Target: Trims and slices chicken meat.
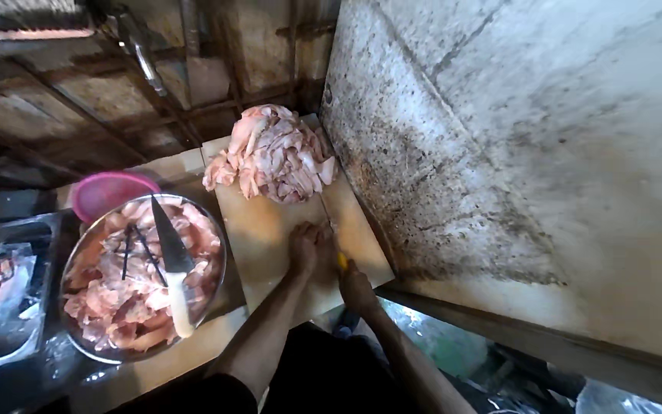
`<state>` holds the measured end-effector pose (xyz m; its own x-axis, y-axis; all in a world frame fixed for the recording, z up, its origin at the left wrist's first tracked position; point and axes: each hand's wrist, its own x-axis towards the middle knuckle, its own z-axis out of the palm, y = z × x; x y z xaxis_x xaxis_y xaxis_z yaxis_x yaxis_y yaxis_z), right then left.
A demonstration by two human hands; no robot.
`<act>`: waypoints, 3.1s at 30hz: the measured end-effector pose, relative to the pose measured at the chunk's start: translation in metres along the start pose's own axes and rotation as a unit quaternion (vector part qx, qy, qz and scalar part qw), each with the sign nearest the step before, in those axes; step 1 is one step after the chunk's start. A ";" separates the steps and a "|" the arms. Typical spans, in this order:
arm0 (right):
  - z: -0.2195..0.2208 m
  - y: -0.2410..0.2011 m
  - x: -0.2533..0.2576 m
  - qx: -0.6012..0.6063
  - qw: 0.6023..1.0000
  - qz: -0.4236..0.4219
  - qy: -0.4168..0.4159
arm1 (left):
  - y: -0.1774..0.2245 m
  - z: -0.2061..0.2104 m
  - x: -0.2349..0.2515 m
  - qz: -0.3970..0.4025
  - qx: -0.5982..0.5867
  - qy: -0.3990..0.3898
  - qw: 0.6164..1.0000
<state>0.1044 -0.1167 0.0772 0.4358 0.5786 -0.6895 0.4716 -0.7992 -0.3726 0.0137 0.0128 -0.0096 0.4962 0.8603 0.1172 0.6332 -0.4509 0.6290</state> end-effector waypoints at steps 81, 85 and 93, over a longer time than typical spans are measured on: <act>0.072 0.119 -0.065 0.194 0.979 -0.018 -0.062 | 0.025 -0.021 -0.073 -0.002 0.006 -0.169 0.986; 0.075 0.126 -0.092 0.141 0.988 0.014 -0.053 | 0.024 -0.021 -0.071 -0.006 -0.008 -0.153 0.988; 0.051 0.052 -0.067 0.105 0.993 0.048 -0.022 | 0.043 -0.019 -0.071 0.032 0.029 -0.210 0.977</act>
<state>0.0607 -0.2056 0.0717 0.4355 0.4937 -0.7528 0.2578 -0.8696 -0.4212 -0.0057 -0.0630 0.0242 0.7286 0.6614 -0.1782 0.6191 -0.5246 0.5844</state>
